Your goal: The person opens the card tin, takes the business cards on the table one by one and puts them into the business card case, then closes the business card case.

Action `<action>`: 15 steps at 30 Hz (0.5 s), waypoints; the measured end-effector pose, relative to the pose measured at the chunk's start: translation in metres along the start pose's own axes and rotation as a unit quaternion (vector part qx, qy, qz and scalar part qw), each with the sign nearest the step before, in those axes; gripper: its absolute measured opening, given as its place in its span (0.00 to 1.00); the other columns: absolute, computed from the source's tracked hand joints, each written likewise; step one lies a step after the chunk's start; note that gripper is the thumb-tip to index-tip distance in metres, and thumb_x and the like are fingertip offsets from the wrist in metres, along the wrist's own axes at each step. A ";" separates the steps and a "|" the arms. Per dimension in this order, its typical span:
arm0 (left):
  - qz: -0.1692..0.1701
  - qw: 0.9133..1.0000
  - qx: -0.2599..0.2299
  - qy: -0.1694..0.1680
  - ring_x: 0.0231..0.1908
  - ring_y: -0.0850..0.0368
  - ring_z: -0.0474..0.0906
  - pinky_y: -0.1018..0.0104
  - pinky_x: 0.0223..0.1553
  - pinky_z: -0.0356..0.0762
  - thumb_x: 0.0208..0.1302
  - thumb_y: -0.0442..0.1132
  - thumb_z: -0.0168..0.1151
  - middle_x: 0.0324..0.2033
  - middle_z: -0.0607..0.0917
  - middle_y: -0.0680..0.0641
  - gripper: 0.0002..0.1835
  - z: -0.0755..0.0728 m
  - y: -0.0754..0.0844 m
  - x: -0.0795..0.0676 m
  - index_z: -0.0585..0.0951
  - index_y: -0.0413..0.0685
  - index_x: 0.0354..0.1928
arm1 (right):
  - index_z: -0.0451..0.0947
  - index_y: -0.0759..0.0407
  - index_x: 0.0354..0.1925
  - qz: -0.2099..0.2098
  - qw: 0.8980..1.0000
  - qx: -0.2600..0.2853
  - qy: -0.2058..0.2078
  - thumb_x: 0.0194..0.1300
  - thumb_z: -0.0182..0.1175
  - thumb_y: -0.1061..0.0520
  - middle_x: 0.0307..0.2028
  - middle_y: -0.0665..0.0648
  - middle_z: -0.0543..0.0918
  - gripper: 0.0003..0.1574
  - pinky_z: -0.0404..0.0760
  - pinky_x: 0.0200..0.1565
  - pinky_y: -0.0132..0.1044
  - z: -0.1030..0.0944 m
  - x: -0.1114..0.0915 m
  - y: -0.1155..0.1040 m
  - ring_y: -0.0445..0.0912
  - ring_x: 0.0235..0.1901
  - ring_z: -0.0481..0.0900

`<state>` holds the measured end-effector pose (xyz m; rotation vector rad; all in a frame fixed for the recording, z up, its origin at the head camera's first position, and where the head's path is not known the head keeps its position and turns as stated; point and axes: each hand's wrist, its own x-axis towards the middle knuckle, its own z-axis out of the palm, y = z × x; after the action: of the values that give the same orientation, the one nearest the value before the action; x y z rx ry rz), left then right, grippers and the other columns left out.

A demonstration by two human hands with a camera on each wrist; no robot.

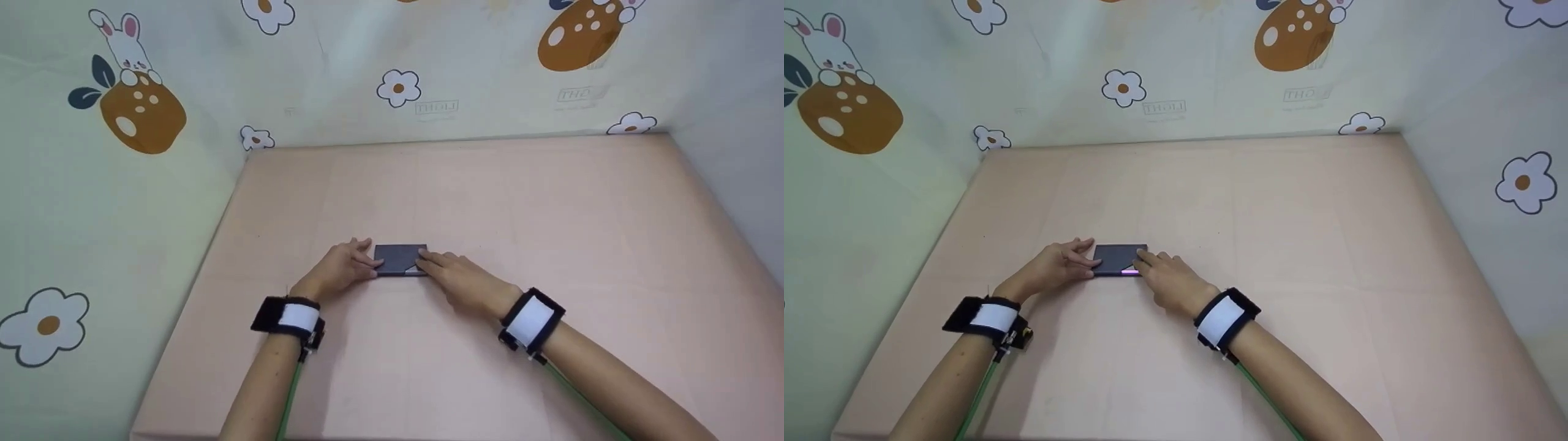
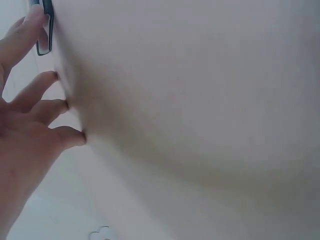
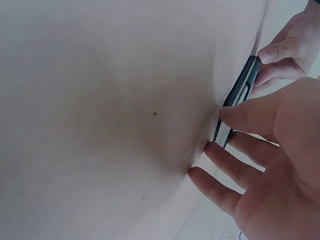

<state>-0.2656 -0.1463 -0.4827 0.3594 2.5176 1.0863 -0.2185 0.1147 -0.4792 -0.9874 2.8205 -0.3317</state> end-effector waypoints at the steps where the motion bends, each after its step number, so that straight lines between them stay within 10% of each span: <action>1: -0.002 1.000 0.010 0.001 0.71 0.50 0.44 0.53 0.72 0.38 0.55 0.39 0.65 0.68 0.62 0.51 0.12 0.001 0.002 -0.001 0.83 0.59 0.43 | 0.58 0.57 0.67 -0.001 1.000 0.005 0.001 0.61 0.52 0.66 0.68 0.59 0.59 0.36 0.66 0.63 0.47 0.000 0.000 0.000 0.53 0.64 0.64; 7: 0.024 0.992 0.118 0.022 0.62 0.45 0.66 0.53 0.65 0.62 0.56 0.35 0.63 0.58 0.74 0.42 0.14 0.008 0.024 -0.006 0.82 0.49 0.46 | 0.66 0.59 0.62 -0.035 0.998 0.029 0.047 0.66 0.51 0.61 0.61 0.63 0.68 0.26 0.73 0.59 0.45 -0.008 -0.006 0.003 0.54 0.58 0.71; 10: 0.038 0.979 0.199 0.023 0.43 0.51 0.80 0.59 0.46 0.78 0.59 0.36 0.61 0.42 0.85 0.43 0.09 0.012 0.041 -0.011 0.86 0.44 0.39 | 0.69 0.61 0.59 -0.061 0.995 0.031 0.073 0.64 0.54 0.62 0.56 0.62 0.73 0.24 0.76 0.55 0.44 -0.019 -0.012 0.005 0.53 0.54 0.74; 15: 0.076 0.949 0.303 0.041 0.20 0.60 0.68 0.69 0.21 0.66 0.61 0.41 0.58 0.19 0.78 0.51 0.12 0.012 0.074 -0.019 0.83 0.44 0.24 | 0.75 0.60 0.53 -0.072 0.991 0.026 0.109 0.62 0.56 0.60 0.53 0.59 0.76 0.20 0.78 0.52 0.42 -0.044 -0.025 0.006 0.49 0.51 0.76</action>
<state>-0.2373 -0.0955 -0.4312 0.6912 2.8957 0.3448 -0.2116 0.1420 -0.4372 -1.2166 2.9177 -0.5601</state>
